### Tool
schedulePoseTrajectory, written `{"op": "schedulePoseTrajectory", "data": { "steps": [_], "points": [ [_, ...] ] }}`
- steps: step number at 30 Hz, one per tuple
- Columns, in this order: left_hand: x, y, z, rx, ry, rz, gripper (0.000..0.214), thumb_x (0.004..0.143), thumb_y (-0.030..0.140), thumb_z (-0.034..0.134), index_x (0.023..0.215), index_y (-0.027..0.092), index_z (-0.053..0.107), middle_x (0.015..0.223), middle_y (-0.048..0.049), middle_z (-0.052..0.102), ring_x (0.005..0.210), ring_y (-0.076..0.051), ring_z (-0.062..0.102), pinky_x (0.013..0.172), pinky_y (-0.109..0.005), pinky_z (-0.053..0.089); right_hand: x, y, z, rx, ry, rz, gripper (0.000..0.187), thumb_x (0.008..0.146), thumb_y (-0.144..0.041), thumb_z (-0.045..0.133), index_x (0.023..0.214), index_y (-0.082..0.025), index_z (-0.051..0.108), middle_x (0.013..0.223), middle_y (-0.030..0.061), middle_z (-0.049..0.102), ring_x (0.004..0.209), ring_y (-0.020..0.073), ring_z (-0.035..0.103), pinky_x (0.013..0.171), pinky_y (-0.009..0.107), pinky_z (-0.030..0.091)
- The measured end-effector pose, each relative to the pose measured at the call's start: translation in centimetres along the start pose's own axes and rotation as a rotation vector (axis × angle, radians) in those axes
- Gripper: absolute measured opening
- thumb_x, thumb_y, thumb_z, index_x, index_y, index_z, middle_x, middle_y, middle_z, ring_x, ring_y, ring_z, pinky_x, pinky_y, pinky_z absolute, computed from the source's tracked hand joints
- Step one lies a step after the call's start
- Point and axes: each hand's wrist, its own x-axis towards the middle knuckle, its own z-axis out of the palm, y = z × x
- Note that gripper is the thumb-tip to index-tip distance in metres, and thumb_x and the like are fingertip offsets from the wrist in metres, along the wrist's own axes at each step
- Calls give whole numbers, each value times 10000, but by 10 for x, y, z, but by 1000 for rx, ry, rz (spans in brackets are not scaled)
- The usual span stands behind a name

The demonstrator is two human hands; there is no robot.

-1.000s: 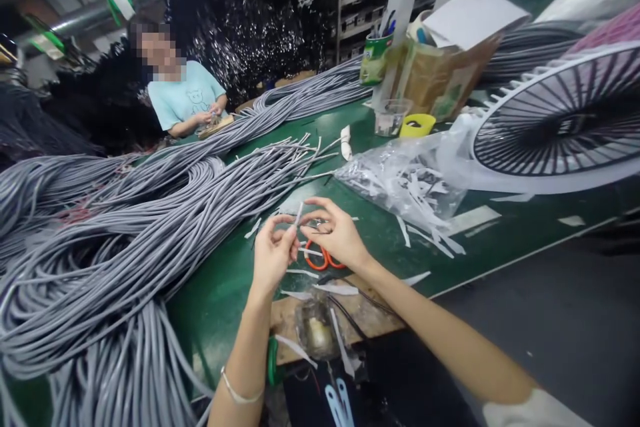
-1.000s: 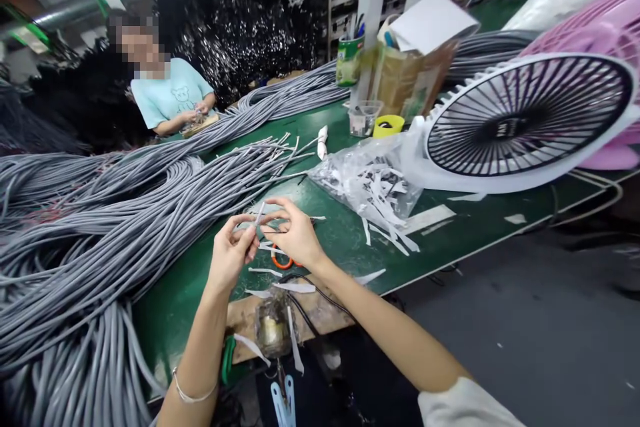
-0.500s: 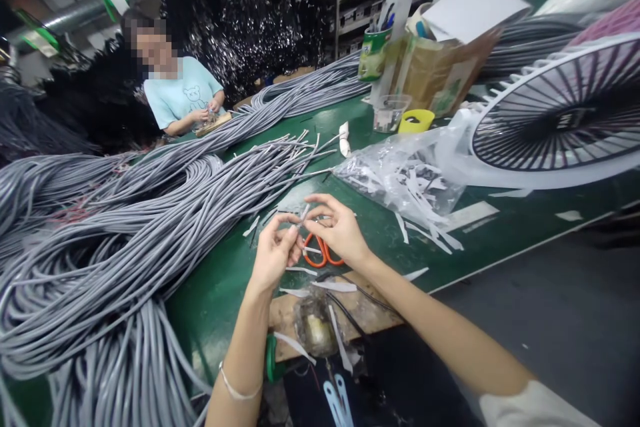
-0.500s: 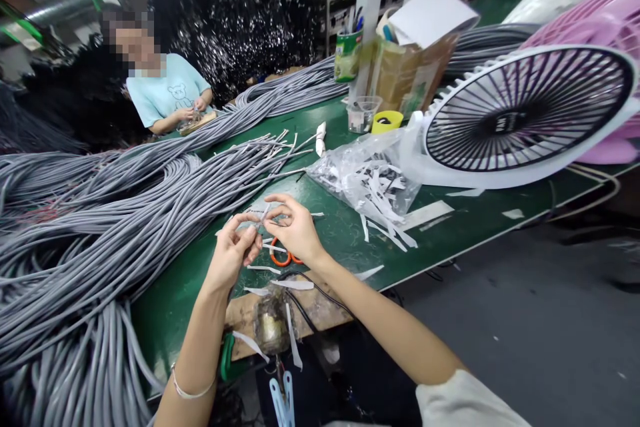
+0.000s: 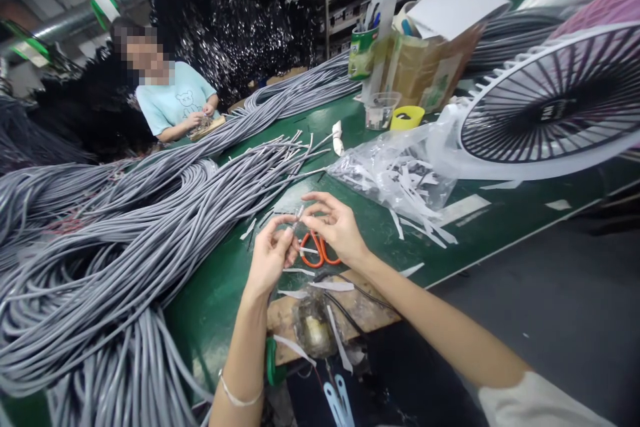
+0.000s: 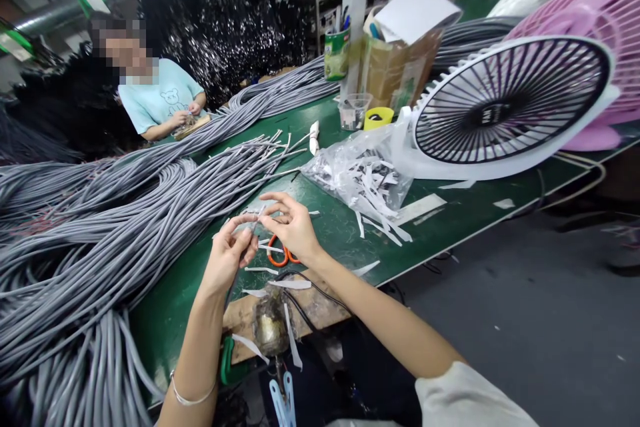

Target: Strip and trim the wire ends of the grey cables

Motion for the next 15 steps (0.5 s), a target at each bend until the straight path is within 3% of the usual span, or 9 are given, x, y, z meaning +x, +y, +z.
{"op": "schedulePoseTrajectory", "data": {
  "steps": [7,15],
  "points": [
    [0,0,-1,-21,5,2,340,721,433,648,888,161,530,515,53,513,348,-25,352,331,-120,222,-1,2,0,-80,-87,-26,404,619,-200,619,1002,-186,491,754,-29,569,367,-6,281,350,147,223],
    [0,-1,0,10,13,10,337,718,441,651,876,172,523,505,58,502,346,-30,357,328,-122,230,-3,5,1,-167,-70,-94,419,650,-190,594,1053,-192,481,755,-29,567,370,2,292,364,154,232]
  ]
}}
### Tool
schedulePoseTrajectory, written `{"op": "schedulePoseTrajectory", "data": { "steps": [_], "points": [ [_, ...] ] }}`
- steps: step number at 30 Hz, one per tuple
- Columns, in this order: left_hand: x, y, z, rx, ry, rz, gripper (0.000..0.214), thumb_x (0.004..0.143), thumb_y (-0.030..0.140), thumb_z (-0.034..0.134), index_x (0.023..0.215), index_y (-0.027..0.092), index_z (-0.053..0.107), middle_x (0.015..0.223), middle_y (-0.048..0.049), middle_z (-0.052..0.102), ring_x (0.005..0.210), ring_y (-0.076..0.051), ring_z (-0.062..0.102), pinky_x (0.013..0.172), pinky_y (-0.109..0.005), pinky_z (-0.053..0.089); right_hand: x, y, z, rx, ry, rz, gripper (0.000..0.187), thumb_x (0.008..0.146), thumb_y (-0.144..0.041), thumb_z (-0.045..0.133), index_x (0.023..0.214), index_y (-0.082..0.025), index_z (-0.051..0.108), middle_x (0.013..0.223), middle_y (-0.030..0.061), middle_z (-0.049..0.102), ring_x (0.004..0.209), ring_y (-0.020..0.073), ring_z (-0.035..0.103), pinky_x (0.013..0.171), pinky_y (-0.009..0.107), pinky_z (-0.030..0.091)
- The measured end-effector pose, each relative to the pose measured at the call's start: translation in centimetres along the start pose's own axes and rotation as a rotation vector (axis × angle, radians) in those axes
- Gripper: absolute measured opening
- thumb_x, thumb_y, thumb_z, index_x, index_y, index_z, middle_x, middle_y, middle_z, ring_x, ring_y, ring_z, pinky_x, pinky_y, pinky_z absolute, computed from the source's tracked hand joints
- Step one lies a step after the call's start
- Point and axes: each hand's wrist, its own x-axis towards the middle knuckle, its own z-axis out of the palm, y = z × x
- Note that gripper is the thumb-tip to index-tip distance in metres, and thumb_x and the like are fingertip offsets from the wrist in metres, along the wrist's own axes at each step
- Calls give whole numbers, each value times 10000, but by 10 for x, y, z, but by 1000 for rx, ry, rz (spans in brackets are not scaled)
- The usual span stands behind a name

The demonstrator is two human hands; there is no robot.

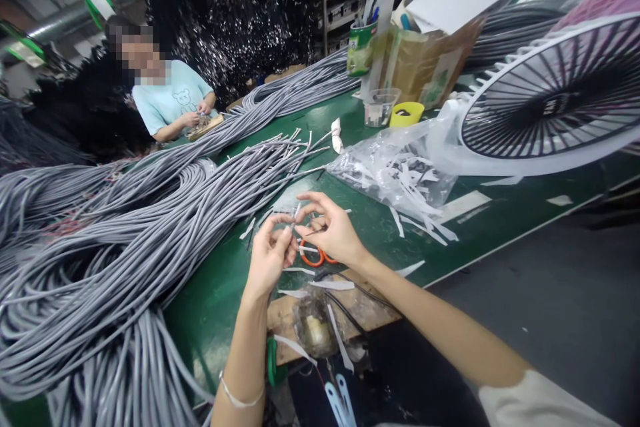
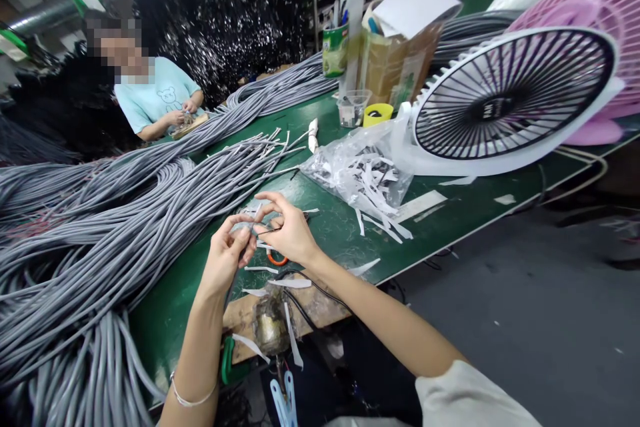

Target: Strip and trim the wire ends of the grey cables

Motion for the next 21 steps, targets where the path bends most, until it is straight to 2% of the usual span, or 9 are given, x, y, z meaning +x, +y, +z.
{"op": "schedulePoseTrajectory", "data": {
  "steps": [6,11,15,21],
  "points": [
    [0,-1,0,11,-6,1,325,726,433,642,875,172,517,498,62,491,351,-34,362,325,-118,232,-1,1,3,-89,19,-41,403,653,-164,548,1051,-184,489,711,-35,571,369,10,288,367,154,229],
    [0,0,0,11,-7,-3,330,725,433,643,884,171,521,502,60,502,352,-34,364,328,-119,238,1,0,0,0,-3,20,401,638,-182,559,1032,-179,485,701,-42,545,368,6,298,364,152,224],
    [-1,2,1,21,4,-2,334,722,430,641,884,166,516,507,55,514,351,-34,365,331,-120,246,3,1,-3,91,14,90,399,625,-205,592,1009,-187,482,705,-44,529,392,21,361,383,161,281],
    [-1,-1,2,126,9,37,296,766,415,590,901,163,510,494,60,495,361,-43,368,348,-131,277,4,1,-3,156,30,113,388,621,-209,606,988,-187,480,694,-54,517,420,29,416,408,166,327]
  ]
}}
